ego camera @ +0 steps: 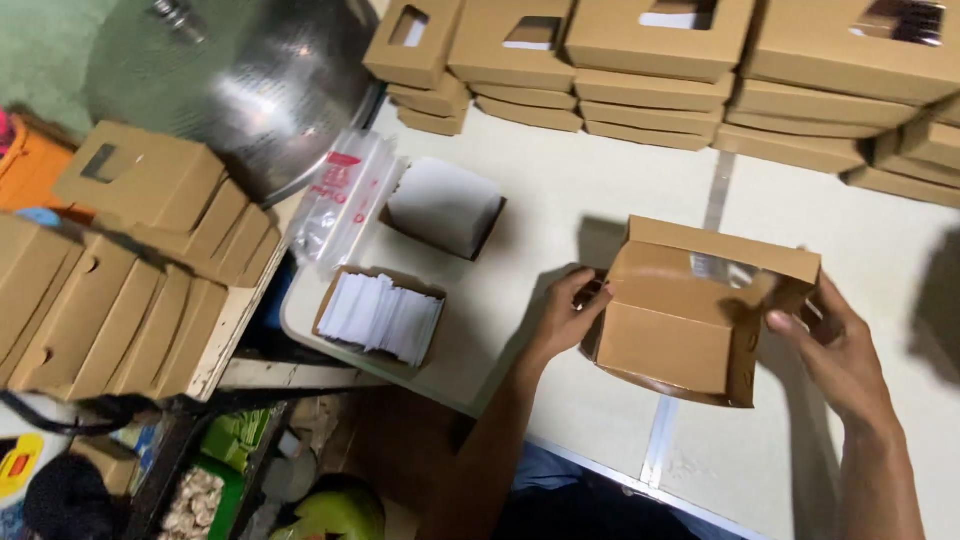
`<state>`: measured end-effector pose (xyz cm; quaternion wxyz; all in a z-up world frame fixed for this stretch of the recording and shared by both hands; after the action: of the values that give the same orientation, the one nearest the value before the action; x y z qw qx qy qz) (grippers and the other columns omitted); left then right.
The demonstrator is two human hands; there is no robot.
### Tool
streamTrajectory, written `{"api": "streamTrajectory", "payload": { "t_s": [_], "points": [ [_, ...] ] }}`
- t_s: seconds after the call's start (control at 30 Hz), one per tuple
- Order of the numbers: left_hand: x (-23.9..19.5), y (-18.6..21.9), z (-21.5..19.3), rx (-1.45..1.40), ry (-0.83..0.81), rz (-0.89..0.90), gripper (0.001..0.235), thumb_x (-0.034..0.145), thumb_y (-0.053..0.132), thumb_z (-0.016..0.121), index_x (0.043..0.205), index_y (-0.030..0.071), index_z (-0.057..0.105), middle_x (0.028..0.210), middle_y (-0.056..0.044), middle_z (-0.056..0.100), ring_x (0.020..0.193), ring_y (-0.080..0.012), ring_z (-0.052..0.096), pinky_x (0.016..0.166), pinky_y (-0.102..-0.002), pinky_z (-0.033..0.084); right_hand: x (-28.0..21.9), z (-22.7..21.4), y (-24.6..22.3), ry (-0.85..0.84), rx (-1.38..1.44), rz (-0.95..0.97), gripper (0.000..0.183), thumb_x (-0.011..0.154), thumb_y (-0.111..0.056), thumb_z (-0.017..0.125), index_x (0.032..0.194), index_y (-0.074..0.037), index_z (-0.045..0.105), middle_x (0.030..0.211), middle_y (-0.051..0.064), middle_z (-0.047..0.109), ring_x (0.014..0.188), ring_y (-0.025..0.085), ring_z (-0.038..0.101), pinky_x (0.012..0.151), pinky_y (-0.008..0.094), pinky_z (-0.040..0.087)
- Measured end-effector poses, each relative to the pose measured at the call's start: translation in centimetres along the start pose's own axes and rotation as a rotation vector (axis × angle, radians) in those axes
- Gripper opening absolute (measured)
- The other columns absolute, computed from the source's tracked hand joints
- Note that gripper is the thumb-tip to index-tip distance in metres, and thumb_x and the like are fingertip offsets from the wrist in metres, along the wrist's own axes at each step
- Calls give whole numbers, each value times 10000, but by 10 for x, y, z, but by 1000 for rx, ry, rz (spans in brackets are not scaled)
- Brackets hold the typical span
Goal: Assembling a cardboard food box by folding edges, tucking tabs, and inserting a paper liner.
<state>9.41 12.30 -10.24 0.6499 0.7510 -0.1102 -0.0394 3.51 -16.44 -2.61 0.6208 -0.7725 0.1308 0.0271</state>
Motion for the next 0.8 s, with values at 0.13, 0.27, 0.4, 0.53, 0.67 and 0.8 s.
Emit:
{"api": "streamTrajectory", "payload": {
  "t_s": [0.13, 0.27, 0.4, 0.53, 0.67, 0.8],
  "points": [
    [-4, 12, -14, -19, -12, -12, 293, 1010, 330, 618, 987, 43, 671, 911, -12, 602, 822, -113, 591, 708, -239, 485, -4, 12, 80, 97, 106, 133, 306, 1115, -265, 620, 857, -121, 538, 793, -35, 455, 764, 97, 428, 680, 322, 468],
    [-13, 34, -46, -53, -27, -60, 607, 898, 284, 731, 1430, 43, 567, 1311, -81, 664, 976, -127, 665, 952, -281, 585, 6, 25, 101, 197, 9, -44, 473, 1120, -259, 591, 711, -121, 396, 723, -77, 330, 724, 70, 297, 679, 224, 253],
    [2, 26, -122, 284, 147, 221, 257, 835, 157, 848, 1020, 92, 682, 982, -37, 717, 788, -118, 694, 726, -259, 579, 7, 31, 114, 251, 236, -187, 590, 1063, -490, 583, 695, -161, 260, 703, -76, 237, 689, 70, 232, 641, 232, 188],
    [27, 15, -233, 1006, 379, 81, 476, 737, 80, 849, 1137, 181, 612, 1269, -110, 580, 1200, -358, 518, 949, -490, 388, 5, 30, 114, 293, 206, -154, 607, 1067, -509, 565, 697, -178, 216, 716, -84, 212, 697, 72, 209, 635, 234, 164],
    [45, 11, -287, 1011, 308, 137, 601, 629, -174, 589, 1162, 101, 613, 1227, -151, 499, 1084, -417, 531, 853, -465, 452, -9, 40, 75, 323, 95, -120, 633, 1028, -575, 547, 680, -175, 200, 685, -75, 185, 675, 88, 186, 644, 241, 147],
    [43, 9, -296, 940, 222, 112, 270, 755, -115, 690, 897, 94, 595, 685, -31, 616, 681, -234, 569, 855, -445, 410, -10, 42, 76, 322, 57, -126, 634, 1051, -556, 540, 684, -165, 204, 683, -65, 186, 683, 95, 186, 658, 249, 146]
  ]
}}
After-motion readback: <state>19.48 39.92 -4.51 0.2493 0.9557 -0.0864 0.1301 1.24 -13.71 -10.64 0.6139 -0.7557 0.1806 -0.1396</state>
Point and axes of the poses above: each hand's wrist, its own x-axis towards the middle knuckle, its own z-axis out of the palm, y = z × x, the point moved 1 cm from there along x, towards the middle knuckle
